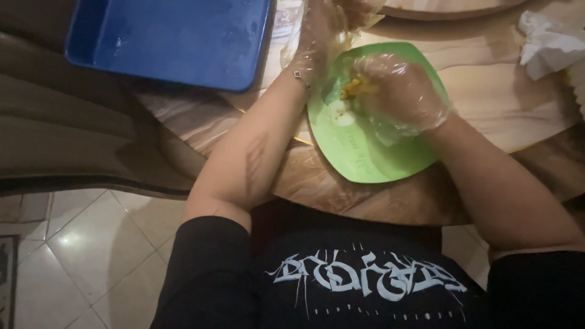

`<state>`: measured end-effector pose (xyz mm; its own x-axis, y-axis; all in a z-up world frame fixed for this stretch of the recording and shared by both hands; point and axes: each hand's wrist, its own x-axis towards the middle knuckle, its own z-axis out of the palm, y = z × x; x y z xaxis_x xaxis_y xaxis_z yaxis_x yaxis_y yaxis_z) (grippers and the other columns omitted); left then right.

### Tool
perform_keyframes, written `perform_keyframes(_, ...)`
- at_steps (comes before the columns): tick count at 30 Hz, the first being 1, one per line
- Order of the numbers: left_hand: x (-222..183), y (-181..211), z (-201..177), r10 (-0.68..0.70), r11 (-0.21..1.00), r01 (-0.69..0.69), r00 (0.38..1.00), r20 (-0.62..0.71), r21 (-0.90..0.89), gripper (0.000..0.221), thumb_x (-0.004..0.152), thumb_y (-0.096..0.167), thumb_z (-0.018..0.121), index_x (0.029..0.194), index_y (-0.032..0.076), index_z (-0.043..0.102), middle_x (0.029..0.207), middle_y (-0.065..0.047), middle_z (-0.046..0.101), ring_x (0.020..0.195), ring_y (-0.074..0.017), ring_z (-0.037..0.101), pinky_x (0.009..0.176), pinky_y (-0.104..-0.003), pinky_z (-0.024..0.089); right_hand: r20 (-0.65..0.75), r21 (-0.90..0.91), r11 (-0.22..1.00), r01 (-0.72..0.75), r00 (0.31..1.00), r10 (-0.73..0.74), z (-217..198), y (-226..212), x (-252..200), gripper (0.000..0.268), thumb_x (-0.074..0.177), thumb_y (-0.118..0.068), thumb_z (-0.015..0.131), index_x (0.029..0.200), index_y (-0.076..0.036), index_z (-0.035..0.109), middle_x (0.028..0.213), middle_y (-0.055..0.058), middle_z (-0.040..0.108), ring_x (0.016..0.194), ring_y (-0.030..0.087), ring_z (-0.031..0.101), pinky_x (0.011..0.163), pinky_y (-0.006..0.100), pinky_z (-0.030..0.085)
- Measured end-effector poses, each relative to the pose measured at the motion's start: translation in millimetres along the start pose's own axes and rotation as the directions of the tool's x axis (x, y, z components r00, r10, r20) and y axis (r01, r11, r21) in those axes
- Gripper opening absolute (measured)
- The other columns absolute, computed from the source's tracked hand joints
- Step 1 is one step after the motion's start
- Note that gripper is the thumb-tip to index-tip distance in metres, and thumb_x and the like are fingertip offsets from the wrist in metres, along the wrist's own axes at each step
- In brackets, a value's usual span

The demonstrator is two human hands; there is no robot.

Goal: A person wearing plastic gloves portions and rolls a yellow food substance into small balls on a green plate.

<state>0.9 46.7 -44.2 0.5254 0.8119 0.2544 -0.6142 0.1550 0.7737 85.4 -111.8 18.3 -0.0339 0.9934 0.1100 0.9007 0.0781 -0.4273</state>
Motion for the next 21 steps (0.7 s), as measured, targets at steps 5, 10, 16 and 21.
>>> perform_keyframes(5,-4,12,6,-0.004,0.999,0.003,1.000,0.026,0.053,0.086,0.090,0.073,0.024,0.085,0.003,0.075,0.082,-0.014,0.076,0.075,-0.0238,0.067,0.080,-0.043,0.052,-0.072,0.282,0.947,0.154,0.988,-0.140,-20,18,-8,0.032,0.088,0.000,0.075,0.119,-0.003,0.068,0.115,0.019,0.067,0.097,0.029,0.067,0.078,0.036,0.062)
perform_keyframes(10,9,-2,-4,-0.011,1.000,0.011,1.000,0.007,-0.012,0.080,0.093,0.068,0.030,0.087,0.001,0.075,0.080,-0.018,0.078,0.070,-0.0276,0.071,0.071,-0.043,0.056,-0.170,0.202,0.922,0.330,0.939,-0.298,-37,18,-17,0.040,0.097,0.002,0.073,0.133,0.010,0.061,0.116,0.027,0.062,0.093,0.029,0.063,0.077,0.033,0.059)
perform_keyframes(16,-6,24,9,-0.143,0.986,0.145,0.989,-0.028,0.080,0.096,0.084,0.077,0.015,0.079,0.003,0.076,0.082,-0.015,0.077,0.076,-0.0259,0.066,0.087,-0.050,0.047,-0.254,-0.005,0.736,0.677,0.711,-0.656,-47,-1,-19,0.016,0.100,0.017,0.070,0.088,0.006,0.069,0.096,0.019,0.075,0.090,0.031,0.078,0.075,0.031,0.070)
perform_keyframes(21,-1,18,9,-0.192,0.981,0.190,0.952,-0.238,-0.033,0.069,0.087,0.066,0.035,0.083,0.004,0.067,0.075,-0.011,0.067,0.067,-0.0185,0.058,0.068,-0.034,0.047,-0.274,0.135,0.845,0.517,0.839,-0.470,-14,45,-30,0.031,0.103,0.004,0.072,0.131,-0.007,0.064,0.112,0.011,0.064,0.070,0.006,0.059,0.055,0.015,0.054)
